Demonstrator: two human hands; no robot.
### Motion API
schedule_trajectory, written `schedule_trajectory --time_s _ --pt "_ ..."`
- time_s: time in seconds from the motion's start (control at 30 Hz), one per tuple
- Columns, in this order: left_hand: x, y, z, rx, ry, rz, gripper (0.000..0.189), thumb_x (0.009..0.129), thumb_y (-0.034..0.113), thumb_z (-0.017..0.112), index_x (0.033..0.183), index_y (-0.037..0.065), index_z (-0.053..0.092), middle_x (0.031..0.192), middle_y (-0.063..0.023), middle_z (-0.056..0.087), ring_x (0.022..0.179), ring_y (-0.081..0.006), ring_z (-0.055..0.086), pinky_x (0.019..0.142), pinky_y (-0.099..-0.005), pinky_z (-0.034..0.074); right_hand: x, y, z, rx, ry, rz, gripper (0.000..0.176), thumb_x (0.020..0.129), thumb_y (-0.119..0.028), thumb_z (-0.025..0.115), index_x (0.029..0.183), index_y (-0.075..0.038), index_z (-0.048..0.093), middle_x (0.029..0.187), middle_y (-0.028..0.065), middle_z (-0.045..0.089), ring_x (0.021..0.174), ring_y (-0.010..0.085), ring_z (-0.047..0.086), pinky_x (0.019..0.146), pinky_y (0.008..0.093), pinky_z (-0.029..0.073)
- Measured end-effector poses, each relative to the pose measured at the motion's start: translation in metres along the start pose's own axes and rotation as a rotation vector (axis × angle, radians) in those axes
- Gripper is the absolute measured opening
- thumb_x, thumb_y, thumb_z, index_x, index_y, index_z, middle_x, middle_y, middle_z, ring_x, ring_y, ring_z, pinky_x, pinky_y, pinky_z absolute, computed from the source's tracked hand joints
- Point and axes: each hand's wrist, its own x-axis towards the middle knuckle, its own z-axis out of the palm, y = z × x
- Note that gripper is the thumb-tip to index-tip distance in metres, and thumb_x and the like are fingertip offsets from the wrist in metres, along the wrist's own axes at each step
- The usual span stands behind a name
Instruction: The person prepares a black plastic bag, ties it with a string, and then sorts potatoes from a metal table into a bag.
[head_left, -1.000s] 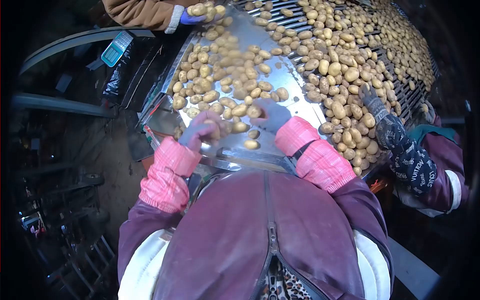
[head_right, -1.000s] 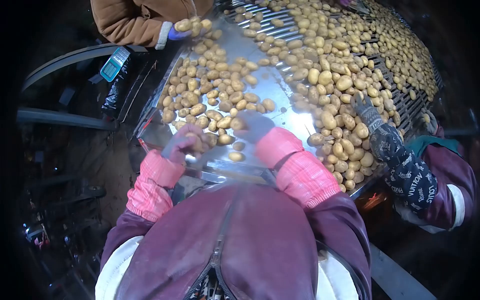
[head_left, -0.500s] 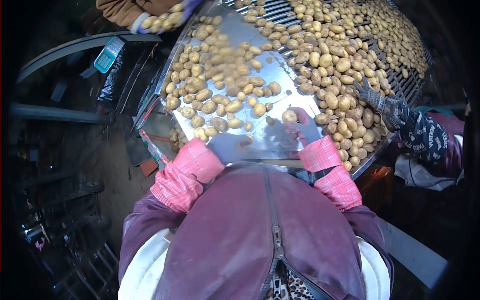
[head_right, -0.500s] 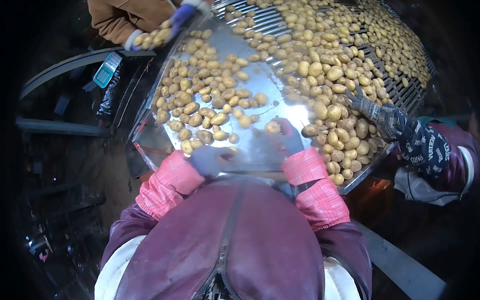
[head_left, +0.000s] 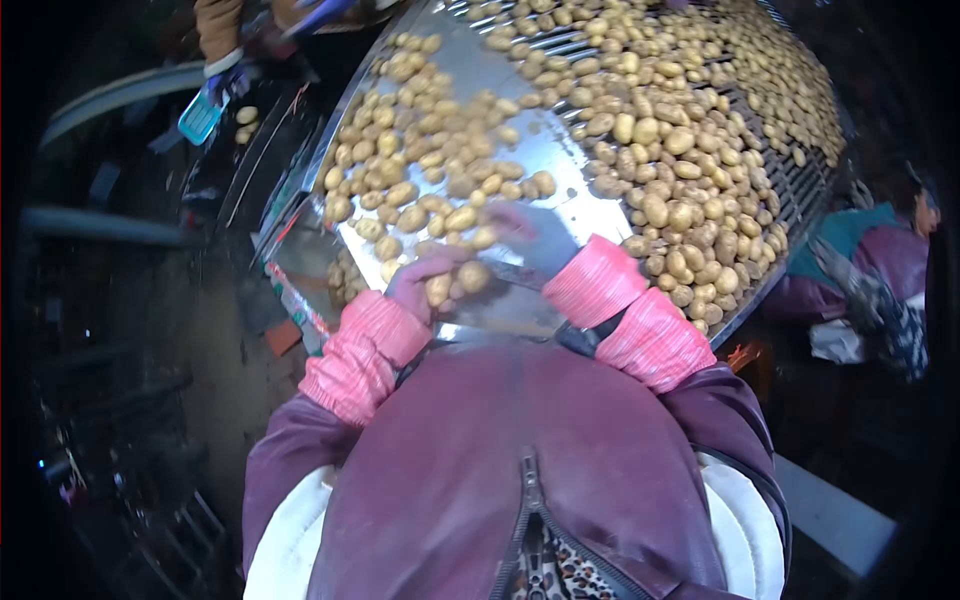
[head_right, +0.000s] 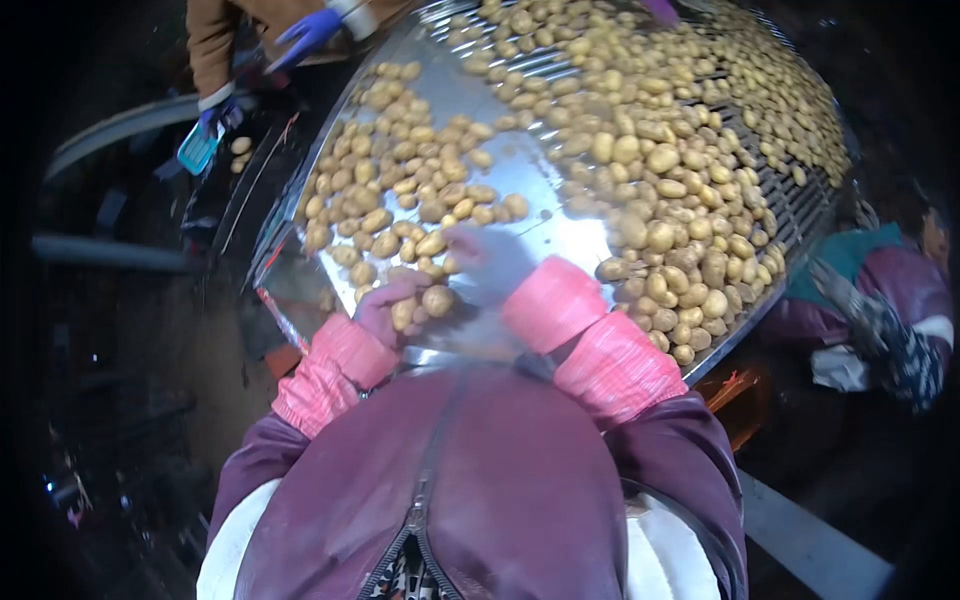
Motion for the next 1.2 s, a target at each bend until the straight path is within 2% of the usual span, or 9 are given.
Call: schedule_trajectory --time_s 0.1,0.17,0.4,0.57,0.7,0.77,0.83,1.07,1.2 --pt "0.010 -0.008 -0.009 0.067 0.044 0.045 0.031 0.087 0.015 0.056 0.114 0.003 0.063 0.090 -0.0048 0.064 0.060 -0.0139 0.057 0.045 -0.0228 0.042 -0.028 0.024 -0.026 -0.126 0.060 0.160 0.037 0.090 -0.022 0.065 0.123 -0.006 0.060 0.100 0.0061 0.066 0.083 0.0125 0.061 0.069 0.0253 0.050" --pt "0.009 -0.010 -0.007 0.139 0.080 0.072 0.027 0.086 0.015 0.057 0.110 0.006 0.064 0.088 -0.0041 0.063 0.059 -0.0129 0.057 0.046 -0.0226 0.043 -0.047 -0.005 -0.031 -0.496 -0.212 0.302 0.044 0.085 -0.029 0.069 0.122 -0.008 0.059 0.100 0.0086 0.065 0.087 0.0223 0.062 0.077 0.0338 0.050" --pt "0.007 0.013 -0.009 0.298 0.021 0.233 0.034 0.086 0.018 0.058 0.117 0.005 0.059 0.082 -0.0085 0.062 0.055 -0.0148 0.054 0.046 -0.0275 0.042 -0.091 0.045 -0.024 -0.801 -0.269 0.070 0.032 0.078 -0.034 0.068 0.102 -0.013 0.063 0.096 0.0124 0.065 0.095 0.0326 0.063 0.081 0.0443 0.049" --pt "0.005 0.035 -0.020 -0.251 -0.212 0.108 0.045 0.093 0.022 0.052 0.135 0.004 0.050 0.118 -0.0214 0.059 0.060 -0.0144 0.054 0.044 -0.0239 0.041 -0.110 -0.001 -0.024 -0.338 -0.362 0.300 0.030 0.085 -0.034 0.061 0.105 -0.012 0.067 0.104 0.0147 0.067 0.096 0.0356 0.064 0.085 0.0453 0.050" --pt "0.003 0.045 -0.006 -0.377 -0.599 0.208 0.058 0.097 0.038 0.044 0.149 0.012 0.037 0.150 -0.0309 0.028 0.060 -0.0135 0.053 0.046 -0.0216 0.046 -0.138 0.015 -0.025 -0.357 0.181 0.132 0.037 0.085 -0.037 0.063 0.110 -0.010 0.066 0.106 0.0155 0.066 0.098 0.0348 0.063 0.088 0.0440 0.049" --pt "0.008 0.040 0.015 -0.427 -0.684 0.074 0.060 0.097 0.043 0.043 0.150 0.016 0.035 0.149 -0.0309 0.030 0.066 -0.0159 0.053 0.048 -0.0240 0.046 -0.161 0.013 -0.047 -0.655 0.470 0.035 0.039 0.084 -0.032 0.067 0.114 -0.007 0.064 0.104 0.0151 0.064 0.098 0.0348 0.061 0.087 0.0442 0.049" --pt "0.023 0.032 0.006 -0.369 -0.607 -0.004 0.060 0.097 0.045 0.043 0.150 0.017 0.035 0.148 -0.0305 0.032 0.070 -0.0184 0.052 0.050 -0.0257 0.046 -0.187 0.025 -0.071 -0.651 0.701 0.310 0.053 0.079 -0.034 0.072 0.122 -0.006 0.059 0.108 0.0152 0.062 0.102 0.0354 0.059 0.090 0.0449 0.048" --pt "0.048 -0.009 0.041 0.291 -0.048 -0.065 0.046 0.094 0.028 0.053 0.135 0.009 0.049 0.110 -0.0155 0.064 0.083 -0.0231 0.063 0.057 -0.0265 0.050 -0.200 0.053 -0.101 -1.074 0.537 0.650 0.091 0.070 -0.047 0.076 0.143 -0.010 0.035 0.126 0.0281 0.040 0.121 0.0449 0.041 0.103 0.0491 0.038" --pt "0.051 -0.017 0.039 0.534 -0.203 -0.166 0.041 0.091 0.025 0.055 0.129 0.010 0.053 0.111 -0.0086 0.064 0.088 -0.0205 0.065 0.064 -0.0279 0.051 -0.180 0.035 -0.101 -0.987 0.393 0.854 0.081 0.079 -0.051 0.063 0.146 -0.016 0.035 0.134 0.0303 0.037 0.127 0.0433 0.038 0.105 0.0486 0.037"
